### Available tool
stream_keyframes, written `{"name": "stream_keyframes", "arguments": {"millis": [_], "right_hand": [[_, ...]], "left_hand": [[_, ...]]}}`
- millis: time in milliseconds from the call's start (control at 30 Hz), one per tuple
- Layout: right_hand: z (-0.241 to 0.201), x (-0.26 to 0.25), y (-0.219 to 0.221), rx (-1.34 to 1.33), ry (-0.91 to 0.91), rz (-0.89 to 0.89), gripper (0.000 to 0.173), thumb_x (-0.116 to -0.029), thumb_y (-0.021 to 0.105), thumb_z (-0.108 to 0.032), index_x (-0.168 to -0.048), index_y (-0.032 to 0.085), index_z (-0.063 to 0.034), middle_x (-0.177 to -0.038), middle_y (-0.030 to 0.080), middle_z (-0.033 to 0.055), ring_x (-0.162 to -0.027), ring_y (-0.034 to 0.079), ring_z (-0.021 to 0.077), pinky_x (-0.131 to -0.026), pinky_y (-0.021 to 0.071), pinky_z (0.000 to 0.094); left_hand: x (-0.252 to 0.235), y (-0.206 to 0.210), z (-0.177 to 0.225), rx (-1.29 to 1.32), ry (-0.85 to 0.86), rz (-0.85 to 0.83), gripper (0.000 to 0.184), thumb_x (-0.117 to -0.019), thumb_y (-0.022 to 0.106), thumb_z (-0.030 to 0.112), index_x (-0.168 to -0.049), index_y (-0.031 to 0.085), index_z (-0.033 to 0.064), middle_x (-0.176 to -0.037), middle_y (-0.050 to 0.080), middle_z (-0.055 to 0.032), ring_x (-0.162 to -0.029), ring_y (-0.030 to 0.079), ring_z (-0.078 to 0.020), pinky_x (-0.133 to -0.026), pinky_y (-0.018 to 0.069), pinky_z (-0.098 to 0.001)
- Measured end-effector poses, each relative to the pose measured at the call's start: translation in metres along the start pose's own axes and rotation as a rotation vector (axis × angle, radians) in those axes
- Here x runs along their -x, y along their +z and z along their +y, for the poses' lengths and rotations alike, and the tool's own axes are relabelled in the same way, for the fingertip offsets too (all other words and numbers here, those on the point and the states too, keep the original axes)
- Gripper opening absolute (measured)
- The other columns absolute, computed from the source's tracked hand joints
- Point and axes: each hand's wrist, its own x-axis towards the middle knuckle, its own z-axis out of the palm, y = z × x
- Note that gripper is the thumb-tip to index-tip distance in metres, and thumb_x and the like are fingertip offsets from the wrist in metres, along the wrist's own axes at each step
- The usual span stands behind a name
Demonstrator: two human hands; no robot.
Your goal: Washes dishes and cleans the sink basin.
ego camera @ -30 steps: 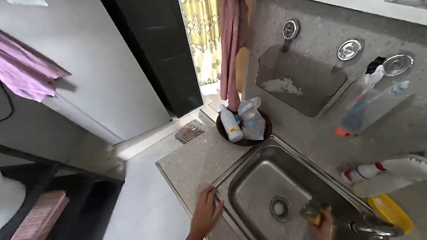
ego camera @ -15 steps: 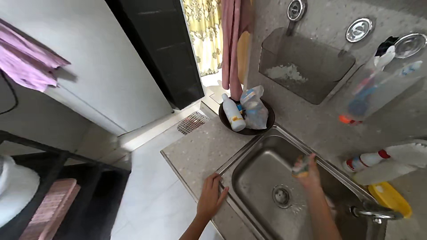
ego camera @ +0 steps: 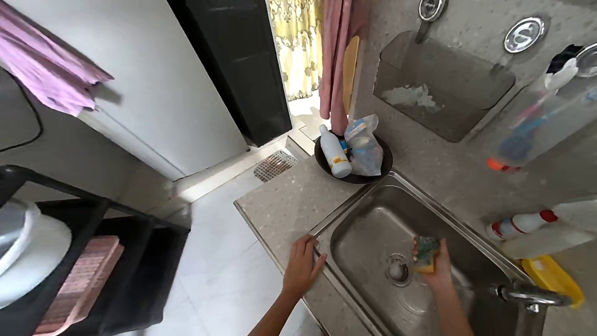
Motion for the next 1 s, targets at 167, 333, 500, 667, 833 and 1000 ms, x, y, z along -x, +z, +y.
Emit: {"name": "stream_keyframes", "arguments": {"millis": [167, 333, 500, 667, 833, 1000], "right_hand": [[-0.006, 0.032, -0.090, -0.105, -0.042, 0.028, 0.065, -0.1056, 0.006, -0.053, -0.128, 0.051, -0.0116, -0.105, 0.071, 0.0119, -0.084, 0.072, 0.0260, -0.065, 0.0619, 0.0411], [-0.013, 0.061, -0.121, -0.175, -0.053, 0.083, 0.069, -0.1054, 0.002, -0.053, -0.126, 0.053, -0.0115, -0.109, 0.072, 0.0116, -0.094, 0.073, 0.0279, -0.075, 0.0631, 0.0446], [-0.018, 0.074, -0.118, -0.157, -0.048, 0.208, 0.063, -0.1081, 0.010, -0.053, -0.130, 0.051, -0.0099, -0.112, 0.071, 0.0125, -0.102, 0.072, 0.0289, -0.079, 0.0617, 0.0482], [-0.019, 0.073, -0.110, -0.168, -0.080, 0.231, 0.064, -0.1078, 0.007, -0.052, -0.125, 0.053, -0.0105, -0.110, 0.072, 0.0105, -0.100, 0.072, 0.0268, -0.076, 0.0619, 0.0463], [-0.023, 0.059, -0.097, -0.174, -0.108, 0.125, 0.066, -0.1070, 0.006, -0.052, -0.119, 0.053, -0.0077, -0.103, 0.072, 0.0137, -0.087, 0.073, 0.0263, -0.067, 0.0630, 0.0417], [-0.036, 0.030, -0.040, -0.028, -0.008, 0.066, 0.073, -0.1028, 0.010, -0.067, -0.103, 0.056, -0.0110, -0.077, 0.065, 0.0043, -0.059, 0.064, 0.0152, -0.052, 0.0557, 0.0291]], "left_hand": [[-0.001, -0.001, 0.000, -0.003, -0.016, -0.063, 0.063, -0.1032, 0.038, 0.051, -0.121, 0.066, -0.0021, -0.136, 0.059, -0.0245, -0.127, 0.057, -0.0430, -0.107, 0.0463, -0.0517], [-0.002, -0.002, 0.001, 0.001, -0.027, -0.089, 0.060, -0.1022, 0.042, 0.049, -0.122, 0.066, -0.0023, -0.136, 0.059, -0.0241, -0.127, 0.056, -0.0431, -0.107, 0.0460, -0.0522], [-0.001, -0.001, 0.000, -0.011, 0.003, -0.067, 0.062, -0.1028, 0.039, 0.051, -0.121, 0.066, -0.0020, -0.135, 0.059, -0.0240, -0.126, 0.057, -0.0427, -0.106, 0.0464, -0.0517], [0.000, 0.001, -0.001, -0.012, 0.014, -0.057, 0.064, -0.1031, 0.036, 0.052, -0.121, 0.066, -0.0024, -0.134, 0.059, -0.0247, -0.125, 0.057, -0.0434, -0.105, 0.0466, -0.0525], [0.001, 0.002, -0.002, -0.020, 0.021, -0.038, 0.063, -0.1034, 0.037, 0.052, -0.120, 0.067, -0.0020, -0.134, 0.060, -0.0242, -0.124, 0.058, -0.0422, -0.105, 0.0471, -0.0516], [-0.001, 0.002, -0.001, -0.028, 0.009, -0.054, 0.062, -0.1025, 0.039, 0.050, -0.119, 0.067, -0.0030, -0.134, 0.060, -0.0234, -0.125, 0.057, -0.0425, -0.106, 0.0461, -0.0530]]}}
